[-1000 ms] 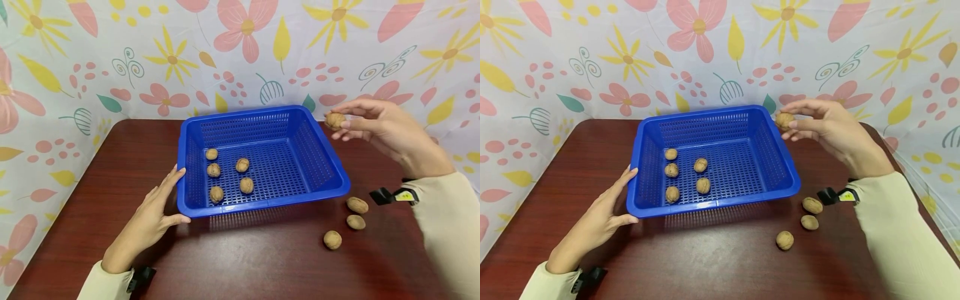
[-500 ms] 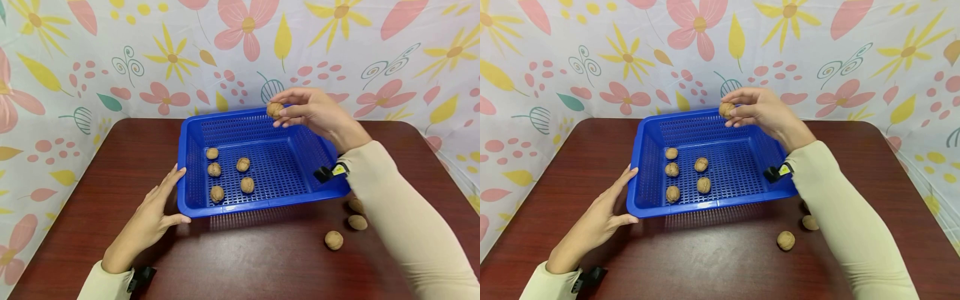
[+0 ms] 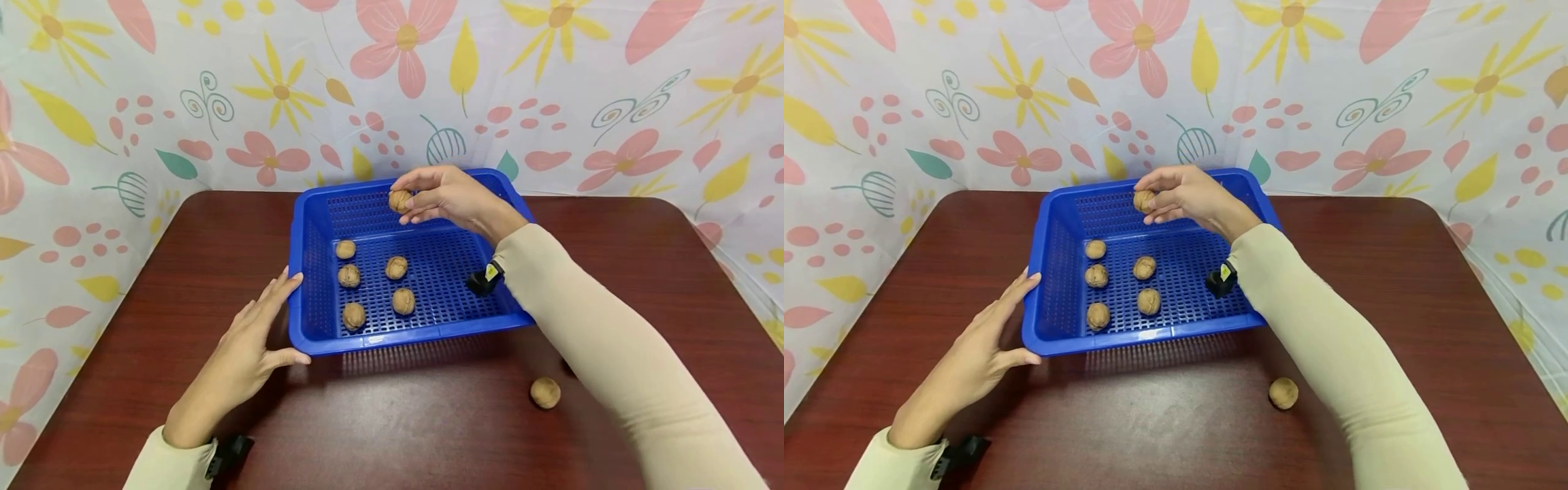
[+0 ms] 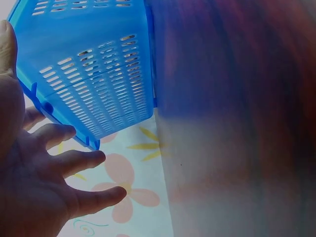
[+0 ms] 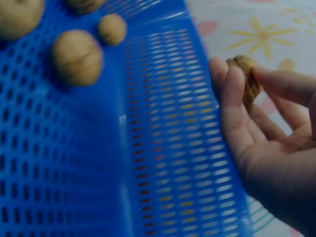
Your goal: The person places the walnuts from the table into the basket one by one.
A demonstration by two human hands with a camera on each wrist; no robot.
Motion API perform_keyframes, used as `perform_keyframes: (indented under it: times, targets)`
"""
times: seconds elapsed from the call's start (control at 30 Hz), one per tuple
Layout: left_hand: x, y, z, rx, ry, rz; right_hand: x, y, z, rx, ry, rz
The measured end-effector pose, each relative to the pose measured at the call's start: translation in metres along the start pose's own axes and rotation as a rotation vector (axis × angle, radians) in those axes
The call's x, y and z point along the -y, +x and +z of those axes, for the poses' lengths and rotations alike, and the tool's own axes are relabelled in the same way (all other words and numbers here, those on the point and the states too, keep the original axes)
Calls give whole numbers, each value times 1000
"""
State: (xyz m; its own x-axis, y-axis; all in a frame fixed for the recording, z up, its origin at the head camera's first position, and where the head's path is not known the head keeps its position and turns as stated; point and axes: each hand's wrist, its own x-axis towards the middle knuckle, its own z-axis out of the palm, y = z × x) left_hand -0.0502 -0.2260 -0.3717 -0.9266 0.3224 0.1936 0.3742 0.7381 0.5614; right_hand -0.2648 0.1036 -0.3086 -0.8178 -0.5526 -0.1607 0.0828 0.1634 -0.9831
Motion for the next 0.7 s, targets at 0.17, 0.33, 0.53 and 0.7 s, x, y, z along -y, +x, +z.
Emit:
perform_keyframes:
  times: [0.17, 0.33, 0.53, 0.7]
  targets:
    - [-2, -1, -3, -12, 20, 1, -12, 7, 5, 49, -38, 45]
    - [-3, 0, -4, -13, 18, 2, -26, 12, 10, 84, -42, 111]
    - [-2, 0, -2, -17, 22, 6, -41, 22, 12, 86, -68, 160]
    - [-1, 0, -1, -18, 23, 17, -48, 25, 12, 110, -140, 175]
